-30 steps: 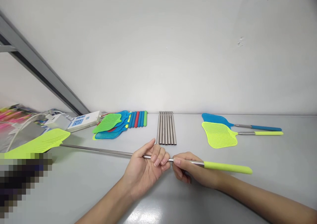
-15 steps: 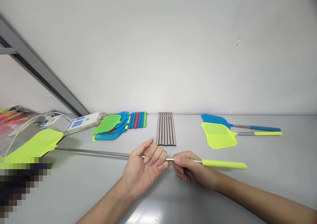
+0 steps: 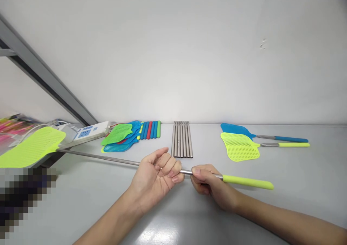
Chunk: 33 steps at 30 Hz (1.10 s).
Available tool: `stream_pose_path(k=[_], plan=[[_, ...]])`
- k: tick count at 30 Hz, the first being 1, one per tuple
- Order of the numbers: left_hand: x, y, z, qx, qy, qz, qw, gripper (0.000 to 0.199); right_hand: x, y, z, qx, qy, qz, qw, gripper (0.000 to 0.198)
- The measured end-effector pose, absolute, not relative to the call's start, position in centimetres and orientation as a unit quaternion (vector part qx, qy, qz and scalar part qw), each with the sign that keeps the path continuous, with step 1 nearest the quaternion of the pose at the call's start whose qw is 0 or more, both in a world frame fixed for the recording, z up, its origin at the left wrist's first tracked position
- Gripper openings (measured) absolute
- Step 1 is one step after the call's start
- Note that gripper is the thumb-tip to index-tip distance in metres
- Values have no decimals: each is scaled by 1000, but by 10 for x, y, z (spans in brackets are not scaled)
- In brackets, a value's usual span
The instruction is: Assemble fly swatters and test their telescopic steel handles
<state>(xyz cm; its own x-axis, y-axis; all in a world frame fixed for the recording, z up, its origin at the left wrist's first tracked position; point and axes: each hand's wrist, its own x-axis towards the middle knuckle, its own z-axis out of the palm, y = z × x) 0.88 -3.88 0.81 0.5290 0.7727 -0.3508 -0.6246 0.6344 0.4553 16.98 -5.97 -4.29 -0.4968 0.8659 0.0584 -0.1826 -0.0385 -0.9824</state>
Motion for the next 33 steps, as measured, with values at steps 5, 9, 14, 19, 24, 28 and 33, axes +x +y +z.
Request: stream_pose_path(k=[5, 9, 14, 19, 24, 28, 33], plan=[[7, -39, 10, 138, 274, 404, 862, 44, 170, -60, -43, -313, -565, 650, 400, 38], [5, -38, 12, 146, 274, 410, 858, 43, 170, -61, -43, -320, -556, 653, 402, 39], [1, -37, 11, 159, 277, 419, 850, 42, 170, -61, -42, -330, -536, 666, 400, 41], [-2, -36, 10, 157, 282, 426, 846, 43, 169, -62, -42, -320, -482, 705, 410, 39], [-5, -35, 14, 162, 279, 434, 841, 42, 165, -64, -39, -312, -398, 751, 425, 37], [-8, -33, 16, 162, 279, 441, 838, 42, 164, -65, -36, -313, -367, 762, 432, 37], [-10, -32, 16, 155, 286, 446, 834, 42, 166, -65, -34, -328, -344, 766, 432, 38]])
